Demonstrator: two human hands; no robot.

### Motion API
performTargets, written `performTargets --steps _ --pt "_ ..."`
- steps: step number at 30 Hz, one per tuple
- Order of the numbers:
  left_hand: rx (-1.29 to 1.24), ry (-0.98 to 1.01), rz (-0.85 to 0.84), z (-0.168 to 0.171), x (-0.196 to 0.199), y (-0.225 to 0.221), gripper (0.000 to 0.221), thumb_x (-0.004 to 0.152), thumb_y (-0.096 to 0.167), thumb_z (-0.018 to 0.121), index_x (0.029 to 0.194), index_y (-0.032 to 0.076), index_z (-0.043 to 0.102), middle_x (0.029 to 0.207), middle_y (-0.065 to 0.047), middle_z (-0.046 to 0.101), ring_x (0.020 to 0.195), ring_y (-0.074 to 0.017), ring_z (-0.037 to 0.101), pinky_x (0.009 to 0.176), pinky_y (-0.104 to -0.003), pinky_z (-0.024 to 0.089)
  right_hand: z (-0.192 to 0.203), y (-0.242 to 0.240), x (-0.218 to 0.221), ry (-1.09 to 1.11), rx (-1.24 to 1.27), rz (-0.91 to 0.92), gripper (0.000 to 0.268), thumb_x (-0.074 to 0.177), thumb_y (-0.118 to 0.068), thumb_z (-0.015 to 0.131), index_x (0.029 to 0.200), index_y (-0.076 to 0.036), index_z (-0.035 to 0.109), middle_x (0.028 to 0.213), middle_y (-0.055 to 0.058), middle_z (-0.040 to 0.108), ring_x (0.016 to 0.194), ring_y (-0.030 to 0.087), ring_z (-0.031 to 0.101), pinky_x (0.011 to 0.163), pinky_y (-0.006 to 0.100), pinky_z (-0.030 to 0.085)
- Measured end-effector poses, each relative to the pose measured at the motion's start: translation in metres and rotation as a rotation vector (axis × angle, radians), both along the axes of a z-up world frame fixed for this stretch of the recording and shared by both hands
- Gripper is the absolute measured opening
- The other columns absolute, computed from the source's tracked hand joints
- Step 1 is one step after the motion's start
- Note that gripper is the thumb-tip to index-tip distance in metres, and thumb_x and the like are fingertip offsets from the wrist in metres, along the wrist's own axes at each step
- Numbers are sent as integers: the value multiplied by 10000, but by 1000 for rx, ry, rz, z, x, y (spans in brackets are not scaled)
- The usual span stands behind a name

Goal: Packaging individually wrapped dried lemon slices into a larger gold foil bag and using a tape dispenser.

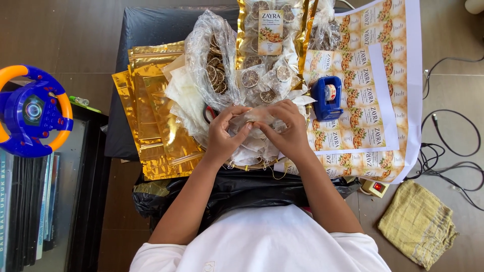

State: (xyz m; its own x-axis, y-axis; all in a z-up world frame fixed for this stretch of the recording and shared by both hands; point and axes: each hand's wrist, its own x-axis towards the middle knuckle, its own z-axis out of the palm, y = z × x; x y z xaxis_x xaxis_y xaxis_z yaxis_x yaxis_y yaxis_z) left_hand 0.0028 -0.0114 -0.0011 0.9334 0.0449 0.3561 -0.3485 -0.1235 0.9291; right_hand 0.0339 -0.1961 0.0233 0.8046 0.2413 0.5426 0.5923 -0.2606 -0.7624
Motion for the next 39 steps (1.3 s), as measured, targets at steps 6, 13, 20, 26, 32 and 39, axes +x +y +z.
performTargets --steps 6,13,20,26,32,39 --pt "-48 -16 -7 2 0 1 280 853 133 805 1121 82 739 1059 -92 751 1016 -226 729 932 -375 568 -10 0 0 -120 -69 -18 191 827 -49 872 918 -37 706 797 81 657 923 324 673 981 464 456" --pt "-61 -26 16 -7 -2 5 216 892 139 784 1074 55 700 1030 -109 739 1001 -244 726 936 -394 560 5 2 -2 65 124 44 284 811 -38 879 1048 -56 725 910 77 717 933 241 698 932 403 522" --pt "-97 9 11 -5 -4 6 263 909 208 790 1086 64 660 1037 -123 710 1034 -250 710 991 -435 534 -33 -8 1 242 369 166 211 892 -12 791 1024 38 634 1016 152 633 997 258 671 945 395 525" --pt "-114 8 -8 -7 -3 7 226 922 223 776 1046 61 680 1005 -89 709 1013 -197 703 994 -399 523 -48 -2 4 352 525 100 185 870 -4 811 948 48 651 895 133 653 791 140 657 739 271 539" --pt "-138 33 35 -2 -2 6 174 976 210 707 1061 59 690 1008 -79 709 988 -168 691 976 -377 531 -38 4 0 400 577 54 156 864 21 807 951 55 681 825 101 673 731 85 643 664 214 520" --pt "-171 5 108 -3 -1 3 105 957 129 729 935 34 691 907 -76 689 919 -166 702 901 -320 558 -43 2 1 358 605 26 422 817 8 862 1165 20 624 819 106 688 752 101 680 715 210 543"
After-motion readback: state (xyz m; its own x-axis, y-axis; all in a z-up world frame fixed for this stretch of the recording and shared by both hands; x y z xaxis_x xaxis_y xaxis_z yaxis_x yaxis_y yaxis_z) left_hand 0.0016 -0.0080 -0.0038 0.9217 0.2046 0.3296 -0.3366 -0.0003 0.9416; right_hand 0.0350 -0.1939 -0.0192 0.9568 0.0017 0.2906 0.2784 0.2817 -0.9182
